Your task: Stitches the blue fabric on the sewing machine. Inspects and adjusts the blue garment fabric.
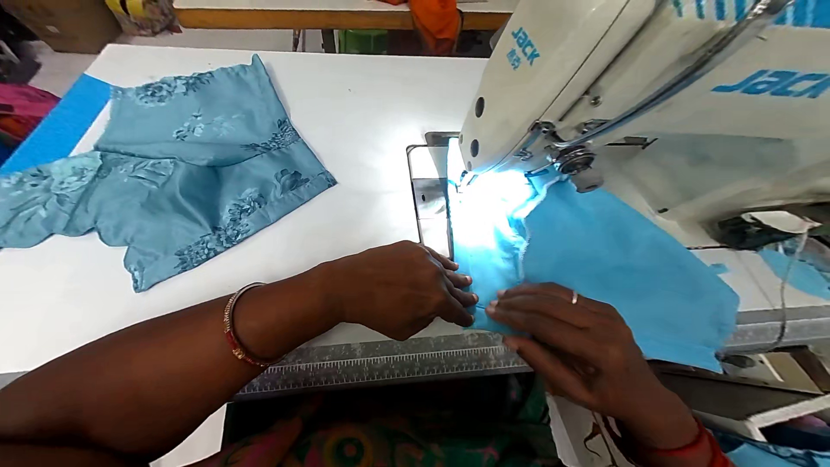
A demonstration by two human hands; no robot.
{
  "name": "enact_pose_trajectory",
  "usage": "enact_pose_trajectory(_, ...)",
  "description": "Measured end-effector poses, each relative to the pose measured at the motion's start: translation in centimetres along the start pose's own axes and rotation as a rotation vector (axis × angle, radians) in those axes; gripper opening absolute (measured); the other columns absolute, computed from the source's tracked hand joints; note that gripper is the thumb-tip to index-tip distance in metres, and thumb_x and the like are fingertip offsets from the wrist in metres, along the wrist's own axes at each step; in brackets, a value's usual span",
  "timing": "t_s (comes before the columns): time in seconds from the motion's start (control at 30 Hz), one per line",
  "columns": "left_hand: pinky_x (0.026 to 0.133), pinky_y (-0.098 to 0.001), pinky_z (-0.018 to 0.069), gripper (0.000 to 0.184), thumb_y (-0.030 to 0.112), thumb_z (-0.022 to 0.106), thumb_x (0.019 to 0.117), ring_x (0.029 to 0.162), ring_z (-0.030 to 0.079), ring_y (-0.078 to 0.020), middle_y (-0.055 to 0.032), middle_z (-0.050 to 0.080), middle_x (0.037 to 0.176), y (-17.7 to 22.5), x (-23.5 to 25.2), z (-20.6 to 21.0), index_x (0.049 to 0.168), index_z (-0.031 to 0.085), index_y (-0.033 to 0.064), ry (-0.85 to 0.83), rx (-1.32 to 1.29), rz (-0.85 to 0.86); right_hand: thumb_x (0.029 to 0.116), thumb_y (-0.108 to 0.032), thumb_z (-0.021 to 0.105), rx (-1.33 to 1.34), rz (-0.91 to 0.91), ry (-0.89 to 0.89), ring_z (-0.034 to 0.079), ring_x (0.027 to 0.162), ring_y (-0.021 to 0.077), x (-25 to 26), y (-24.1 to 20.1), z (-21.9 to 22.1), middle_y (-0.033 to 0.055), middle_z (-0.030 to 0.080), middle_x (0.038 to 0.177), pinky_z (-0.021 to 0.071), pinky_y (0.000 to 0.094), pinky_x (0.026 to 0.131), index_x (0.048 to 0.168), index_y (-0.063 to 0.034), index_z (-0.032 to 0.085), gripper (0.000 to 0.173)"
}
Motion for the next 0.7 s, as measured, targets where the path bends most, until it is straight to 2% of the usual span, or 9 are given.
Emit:
enact_pose_trajectory(0.1,0.109,-0.0415,0.0487,0.036,0.002,0.051,0.0917,0.122,0.067,-0.0262,-0.0082,0.075,0.120,0.0,0.1,0.0,0.114,0.079,0.0100,-0.017,-0.021,-0.022,0.1050,-0.034,0.051,-0.144,0.125,0.029,0.067,0.112,0.0158,-0.7,1.5,-0.2,0.0017,0.075,0.111,0.0536,0.0312,0.095,0.112,-0.0167,0.078,0.032)
enact_pose_trajectory(0.17,0.110,-0.0423,0.0481,0.036,0.002,0.051,0.0910,0.123,0.067,-0.0269,-0.0086,0.075,0.121,-0.2,0.0,0.0,0.114,0.078,0.0096,-0.015,-0.042,-0.026,0.1053,-0.032,0.051,-0.147,0.156,0.022,0.065,0.115,0.0164,-1.1,1.8,0.1,0.0003,0.074,0.114,0.0514,0.0336,0.098,0.111,-0.0179,0.078,0.031)
enact_pose_trajectory(0.5,0.110,-0.0447,0.0462,0.034,0.010,0.049,0.0975,0.126,0.065,-0.0249,-0.0070,0.074,0.124,0.0,0.8,0.8,0.117,0.077,0.0113,0.014,-0.002,-0.071,0.1037,-0.030,0.053,-0.152,0.190,0.037,0.067,0.112,0.0166,-1.6,2.5,-0.7,0.0013,0.075,0.112,0.0520,0.0340,0.096,0.107,-0.0176,0.080,0.030)
enact_pose_trajectory(0.7,0.110,-0.0439,0.0465,0.033,0.009,0.050,0.0975,0.124,0.066,-0.0245,-0.0068,0.075,0.121,-0.1,1.0,0.6,0.116,0.077,0.0108,0.026,-0.003,-0.077,0.1030,-0.029,0.054,-0.168,0.188,0.043,0.068,0.111,0.0172,-1.5,2.6,-0.8,0.0021,0.075,0.111,0.0528,0.0343,0.094,0.106,-0.0164,0.080,0.029)
Point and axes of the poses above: each hand's wrist, its own x-axis towards the middle knuckle, its own z-axis out of the palm, y = z × x, the point moved 8 cm from there along x, towards the middle knuckle
